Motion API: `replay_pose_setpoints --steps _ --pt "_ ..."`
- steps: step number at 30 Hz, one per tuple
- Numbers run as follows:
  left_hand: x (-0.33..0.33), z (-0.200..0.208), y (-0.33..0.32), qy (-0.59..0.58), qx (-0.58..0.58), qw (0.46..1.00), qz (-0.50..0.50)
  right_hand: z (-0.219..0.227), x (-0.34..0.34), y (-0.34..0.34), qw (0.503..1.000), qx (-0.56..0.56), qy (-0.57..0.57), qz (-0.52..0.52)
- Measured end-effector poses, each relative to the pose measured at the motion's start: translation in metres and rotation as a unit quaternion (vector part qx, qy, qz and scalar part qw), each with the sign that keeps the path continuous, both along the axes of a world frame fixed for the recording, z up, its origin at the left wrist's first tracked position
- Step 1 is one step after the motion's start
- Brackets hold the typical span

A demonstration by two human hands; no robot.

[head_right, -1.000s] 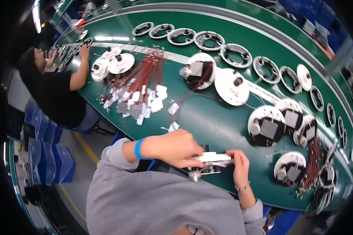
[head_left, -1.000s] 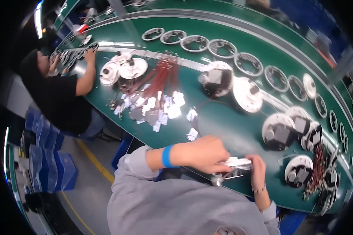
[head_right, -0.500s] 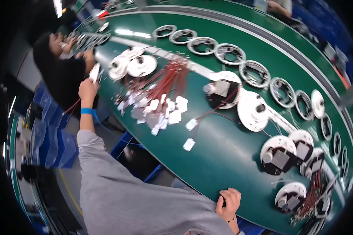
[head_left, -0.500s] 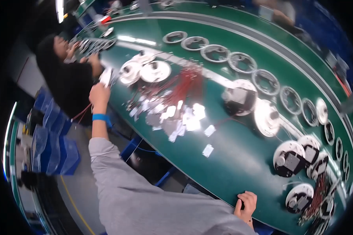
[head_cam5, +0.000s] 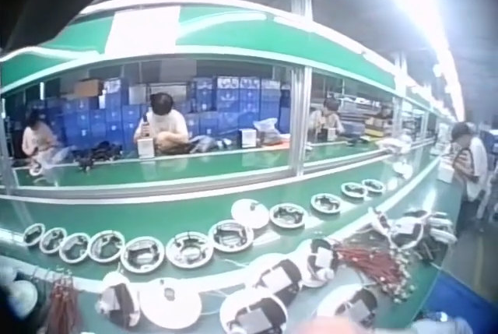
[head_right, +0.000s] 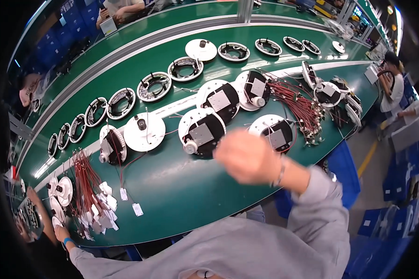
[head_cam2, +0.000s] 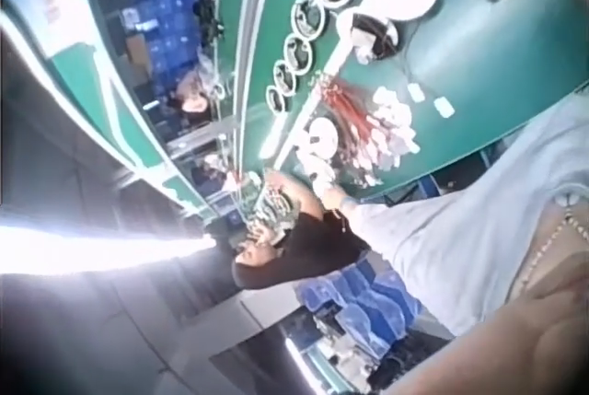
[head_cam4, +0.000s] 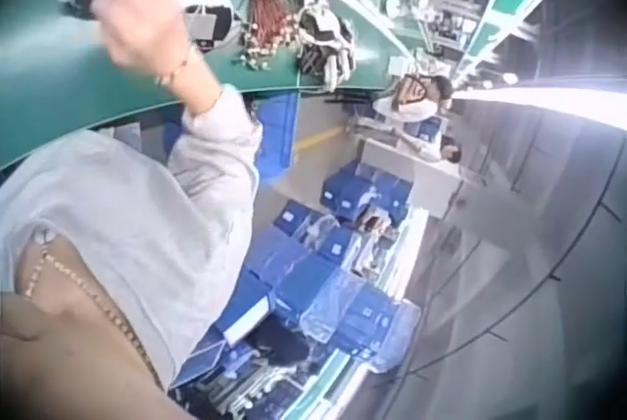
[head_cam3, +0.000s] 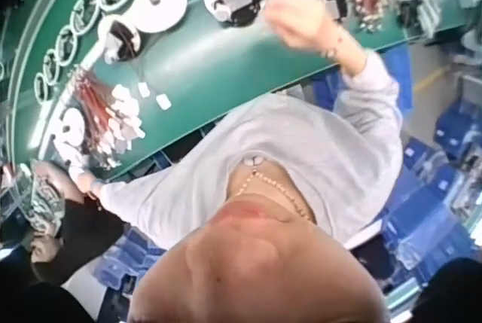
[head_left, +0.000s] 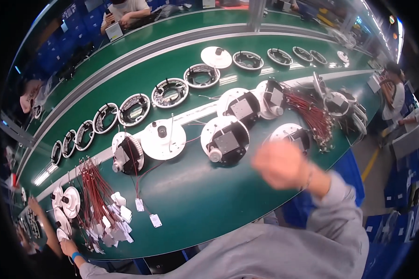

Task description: Connecting wire harnesses to circular electronic bases on a manufacturing assembly line.

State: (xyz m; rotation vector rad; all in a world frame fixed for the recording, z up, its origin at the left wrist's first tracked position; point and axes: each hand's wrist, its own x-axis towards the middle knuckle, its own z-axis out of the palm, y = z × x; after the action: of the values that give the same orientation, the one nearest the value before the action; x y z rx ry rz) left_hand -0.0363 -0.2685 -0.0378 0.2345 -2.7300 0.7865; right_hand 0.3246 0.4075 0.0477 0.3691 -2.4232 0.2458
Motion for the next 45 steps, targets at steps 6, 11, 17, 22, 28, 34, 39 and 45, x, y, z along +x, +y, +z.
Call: replay_pose_setpoints --steps 6,11,17,22,28,34,39,45 --pt "-0.009 0.036 0.027 -0.026 0.081 0.996 -0.028 0.045 -0.138 0.142 0.946 0.166 -0.236 -0.151" --pt "0.085 0.130 0.143 0.149 0.195 0.969 -0.021 -0.035 -0.236 0.211 0.859 0.259 -0.363 -0.253" --pt "0.168 0.163 0.155 0.185 0.266 0.932 -0.160 -0.087 -0.276 0.235 0.880 0.165 -0.299 -0.332" --pt "0.194 0.166 0.197 0.151 0.307 0.925 -0.162 -0.065 -0.282 0.209 0.914 0.134 -0.236 -0.302" --pt "0.189 0.153 0.281 0.074 0.422 0.820 -0.380 0.048 -0.234 0.177 0.953 -0.191 -0.135 -0.194" --pt "0.160 0.079 0.333 -0.196 0.408 0.821 -0.347 0.071 -0.118 0.081 0.720 -0.602 -0.247 0.240" --pt "0.159 -0.005 0.350 -0.093 0.319 0.848 -0.413 0.014 -0.037 -0.032 0.492 -0.780 -0.261 0.285" --pt "0.123 -0.044 0.366 -0.070 0.451 0.812 -0.364 -0.081 -0.019 -0.074 0.333 -0.881 -0.257 0.218"
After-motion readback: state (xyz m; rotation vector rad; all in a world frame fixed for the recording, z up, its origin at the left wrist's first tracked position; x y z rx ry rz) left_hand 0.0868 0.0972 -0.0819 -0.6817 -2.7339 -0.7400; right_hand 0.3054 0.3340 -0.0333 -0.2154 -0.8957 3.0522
